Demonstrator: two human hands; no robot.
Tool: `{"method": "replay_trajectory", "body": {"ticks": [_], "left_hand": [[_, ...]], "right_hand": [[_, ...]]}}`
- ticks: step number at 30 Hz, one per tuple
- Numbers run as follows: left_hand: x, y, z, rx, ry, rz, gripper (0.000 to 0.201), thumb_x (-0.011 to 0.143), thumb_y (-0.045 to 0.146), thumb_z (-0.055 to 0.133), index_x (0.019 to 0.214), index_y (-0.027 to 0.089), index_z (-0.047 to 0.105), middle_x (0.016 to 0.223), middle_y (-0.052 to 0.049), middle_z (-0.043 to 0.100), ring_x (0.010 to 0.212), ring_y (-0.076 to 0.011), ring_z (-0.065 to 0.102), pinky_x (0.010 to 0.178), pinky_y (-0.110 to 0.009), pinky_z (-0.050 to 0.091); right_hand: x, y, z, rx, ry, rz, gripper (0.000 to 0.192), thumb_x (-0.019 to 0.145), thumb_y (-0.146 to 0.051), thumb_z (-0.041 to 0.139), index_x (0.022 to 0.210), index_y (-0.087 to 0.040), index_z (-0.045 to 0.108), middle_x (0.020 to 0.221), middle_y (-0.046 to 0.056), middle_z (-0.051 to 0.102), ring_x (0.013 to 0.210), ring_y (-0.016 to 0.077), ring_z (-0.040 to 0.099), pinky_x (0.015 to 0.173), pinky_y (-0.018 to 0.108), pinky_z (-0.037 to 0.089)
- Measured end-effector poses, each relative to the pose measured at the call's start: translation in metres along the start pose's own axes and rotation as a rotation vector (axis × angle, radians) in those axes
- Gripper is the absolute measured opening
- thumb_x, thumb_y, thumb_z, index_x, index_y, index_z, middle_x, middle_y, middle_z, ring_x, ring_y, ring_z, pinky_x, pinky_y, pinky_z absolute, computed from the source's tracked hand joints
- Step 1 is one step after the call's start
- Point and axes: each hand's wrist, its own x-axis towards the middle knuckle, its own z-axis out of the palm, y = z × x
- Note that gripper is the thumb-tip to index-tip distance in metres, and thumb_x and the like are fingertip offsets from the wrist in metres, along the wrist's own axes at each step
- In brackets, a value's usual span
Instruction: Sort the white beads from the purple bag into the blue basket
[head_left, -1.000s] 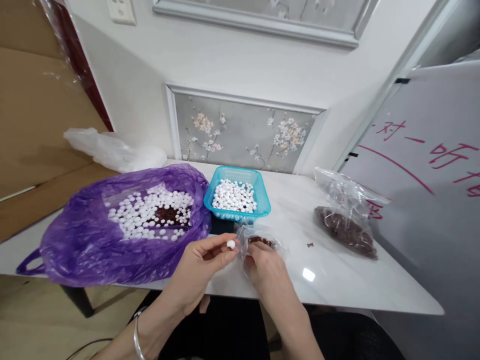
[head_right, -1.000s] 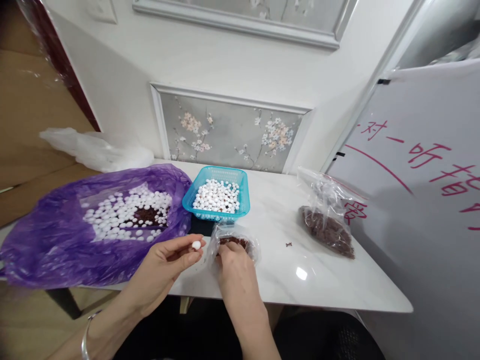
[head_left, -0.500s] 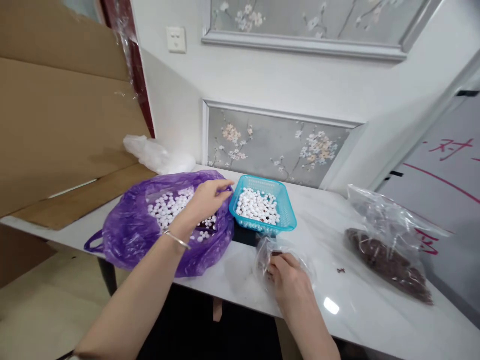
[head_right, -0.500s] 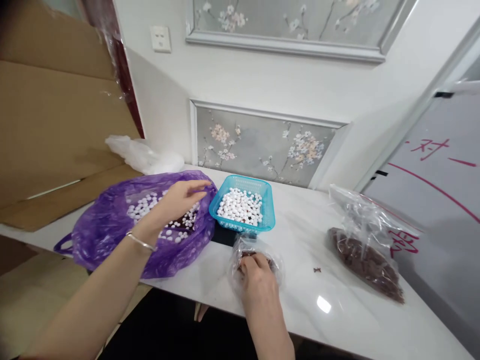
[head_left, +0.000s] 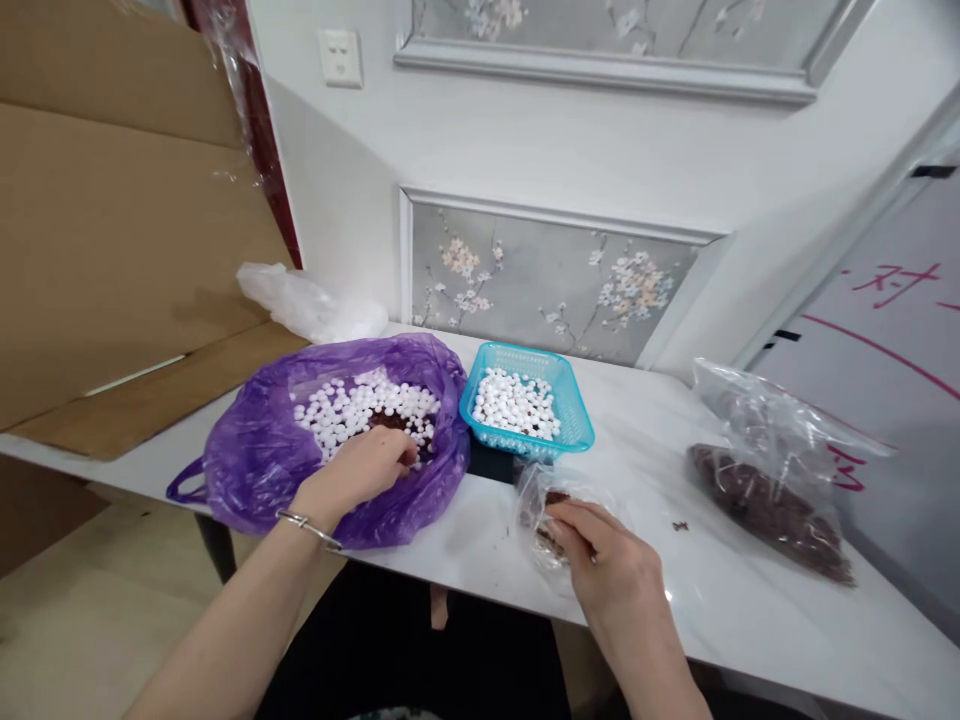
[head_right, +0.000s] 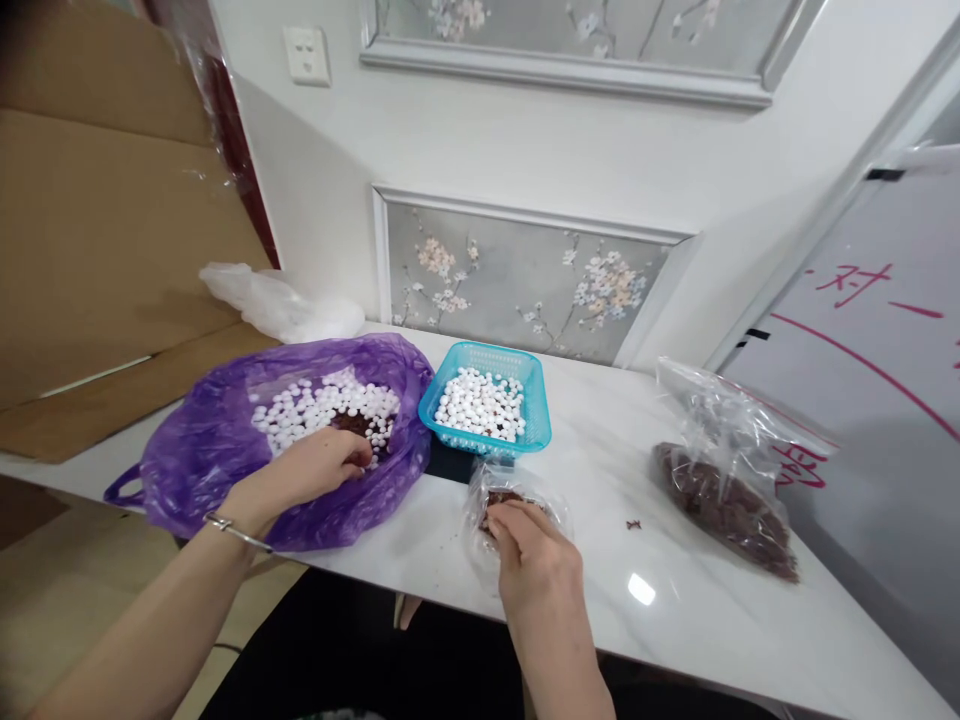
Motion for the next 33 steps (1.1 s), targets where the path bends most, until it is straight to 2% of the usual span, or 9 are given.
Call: {"method": "replay_trajectory", "body": {"ticks": [3,7,10,13,15,19,23,26,33], "left_hand": [[-0.001,0.008,-0.007,-0.086,0.028,0.02,0.017,0.068,0.011,0.061,0.074,0.021,0.073,0.073,-0.006,0.071,0.074,-0.0256,0.064,0.072,-0.035,0.045],[-0.008,0.033,-0.013,-0.288,0.091,0.06,0.02,0.083,0.024,0.056,0.095,0.02,0.072,0.092,-0.006,0.073,0.087,-0.0229,0.066,0.08,-0.033,0.05],[-0.02,0.06,-0.007,-0.849,0.054,0.007,0.022,0.085,0.035,0.062,0.098,0.019,0.07,0.088,-0.003,0.072,0.08,-0.0157,0.067,0.076,-0.025,0.054],[-0.033,0.088,0.007,-1.545,-0.122,-0.15,0.021,0.074,0.03,0.078,0.089,0.017,0.074,0.078,0.0,0.07,0.071,-0.0084,0.066,0.074,-0.017,0.055],[-0.039,0.103,0.016,-1.736,-0.243,-0.206,0.021,0.071,0.026,0.083,0.087,0.015,0.075,0.078,-0.001,0.07,0.07,-0.0065,0.066,0.073,-0.014,0.055],[-0.046,0.12,0.031,-1.886,-0.361,-0.244,0.017,0.073,0.018,0.081,0.089,0.015,0.075,0.079,-0.001,0.071,0.069,-0.0066,0.067,0.071,-0.015,0.058],[-0.048,0.127,0.04,-1.931,-0.402,-0.215,0.009,0.08,0.017,0.074,0.088,0.015,0.074,0.081,-0.001,0.071,0.068,-0.0061,0.067,0.07,-0.014,0.057],[-0.05,0.129,0.043,-1.913,-0.39,-0.146,0.008,0.082,0.019,0.072,0.088,0.015,0.074,0.079,0.0,0.07,0.07,-0.0062,0.066,0.072,-0.014,0.056],[-0.052,0.129,0.046,-1.803,-0.309,-0.117,0.011,0.078,0.022,0.077,0.088,0.017,0.076,0.079,0.0,0.069,0.068,-0.0061,0.062,0.071,-0.016,0.053]], "right_hand": [[-0.001,-0.01,-0.006,0.034,0.03,0.051,0.023,0.089,-0.028,0.053,0.085,-0.02,0.074,0.083,0.005,0.075,0.067,0.0187,0.07,0.066,0.029,0.057],[-0.002,-0.02,-0.011,0.256,0.033,0.252,0.015,0.086,-0.03,0.061,0.084,-0.023,0.073,0.077,0.002,0.073,0.066,0.0173,0.067,0.064,0.027,0.056],[-0.003,-0.026,-0.015,0.46,0.03,0.311,0.014,0.085,-0.031,0.064,0.088,-0.022,0.074,0.074,0.002,0.072,0.067,0.0176,0.067,0.063,0.026,0.057],[-0.005,-0.037,-0.023,0.569,0.056,0.242,0.01,0.087,-0.027,0.064,0.089,-0.022,0.073,0.074,0.001,0.07,0.067,0.0161,0.066,0.064,0.025,0.056],[-0.007,-0.047,-0.028,0.624,0.094,0.225,0.007,0.087,-0.025,0.064,0.089,-0.023,0.07,0.075,0.001,0.069,0.067,0.0148,0.065,0.062,0.024,0.056],[-0.01,-0.065,-0.036,0.745,0.077,0.238,0.003,0.085,-0.02,0.066,0.085,-0.022,0.067,0.069,-0.002,0.068,0.063,0.0126,0.066,0.061,0.02,0.057],[-0.01,-0.072,-0.035,0.816,0.06,0.202,0.01,0.086,-0.014,0.063,0.083,-0.022,0.068,0.071,-0.002,0.068,0.064,0.0115,0.066,0.061,0.019,0.056],[-0.012,-0.072,-0.032,0.797,0.107,0.204,0.01,0.086,-0.015,0.063,0.082,-0.023,0.069,0.074,-0.002,0.069,0.067,0.0124,0.066,0.063,0.02,0.056],[-0.015,-0.07,-0.028,0.717,0.133,0.183,0.01,0.087,-0.016,0.061,0.082,-0.021,0.067,0.08,0.001,0.069,0.073,0.0154,0.066,0.066,0.024,0.055]]}}
